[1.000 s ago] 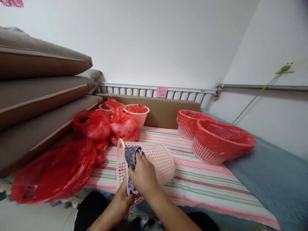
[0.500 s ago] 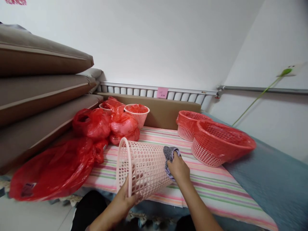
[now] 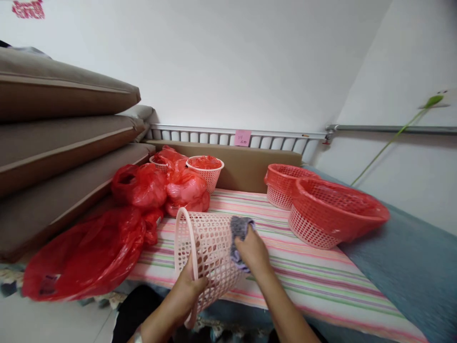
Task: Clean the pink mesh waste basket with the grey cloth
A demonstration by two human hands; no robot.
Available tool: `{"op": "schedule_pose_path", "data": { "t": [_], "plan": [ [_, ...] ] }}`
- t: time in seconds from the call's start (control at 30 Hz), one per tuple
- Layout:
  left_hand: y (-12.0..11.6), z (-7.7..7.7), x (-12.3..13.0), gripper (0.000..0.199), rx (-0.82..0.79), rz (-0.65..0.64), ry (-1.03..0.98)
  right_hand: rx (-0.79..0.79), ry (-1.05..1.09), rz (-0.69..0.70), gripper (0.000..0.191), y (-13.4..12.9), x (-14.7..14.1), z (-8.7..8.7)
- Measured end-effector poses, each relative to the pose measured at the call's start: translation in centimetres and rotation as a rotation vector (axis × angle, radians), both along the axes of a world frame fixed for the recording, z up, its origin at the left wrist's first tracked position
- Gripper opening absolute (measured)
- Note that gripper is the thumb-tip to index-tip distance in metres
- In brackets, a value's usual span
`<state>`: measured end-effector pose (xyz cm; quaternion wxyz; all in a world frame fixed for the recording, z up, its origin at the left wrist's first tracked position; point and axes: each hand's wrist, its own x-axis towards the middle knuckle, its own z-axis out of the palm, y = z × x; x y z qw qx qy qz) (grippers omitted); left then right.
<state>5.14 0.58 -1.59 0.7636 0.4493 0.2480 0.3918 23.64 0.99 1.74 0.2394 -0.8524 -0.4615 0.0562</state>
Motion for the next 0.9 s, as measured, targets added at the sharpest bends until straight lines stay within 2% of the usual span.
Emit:
{"op": "schedule_pose_path", "data": {
  "t": [0.1,0.17,0.27,0.33,0.4,0.47,0.57,0.67,0.77,0.9],
  "plan": [
    [0.0,-0.2,0.0,0.099,0.05,0.04,0.019,0.125,-0.031,0.199,0.041,-0.6,-5.7,1.0],
    [0.0,-0.4,0.0,0.089,0.11,0.109,0.066,0.188,-0.057,0.317,0.04,-1.3,-8.7,1.5],
    [0.1,-1.0,-0.1,0.082,0.166,0.153,0.12,0.219,-0.108,0.403,0.04,-2.2,-10.3,1.9],
    [0.2,-1.4,-0.2,0.084,0.183,0.113,0.109,0.213,-0.142,0.411,0.041,-2.2,-9.4,1.6],
    [0.1,-1.7,-0.4,0.086,0.185,0.066,0.092,0.173,-0.183,0.364,0.041,-1.9,-7.1,0.9],
    [0.0,-1.9,-0.4,0.089,0.179,0.035,0.081,0.077,-0.212,0.247,0.041,-1.4,-3.9,-0.1],
    [-0.3,-1.9,-0.2,0.095,0.156,-0.012,0.052,-0.083,-0.212,0.0,0.044,-1.1,1.4,-1.6],
    [-0.5,-2.0,0.1,0.099,0.165,-0.043,0.049,-0.136,-0.188,-0.148,0.044,-1.4,5.2,-2.4],
    [-0.3,-2.5,0.1,0.098,0.173,-0.06,0.053,-0.157,-0.119,-0.198,0.043,-1.8,6.5,-2.5],
    [0.1,-3.3,-0.5,0.096,0.191,-0.07,0.048,-0.12,-0.056,-0.189,0.041,-1.5,4.7,-1.9]
  ]
}}
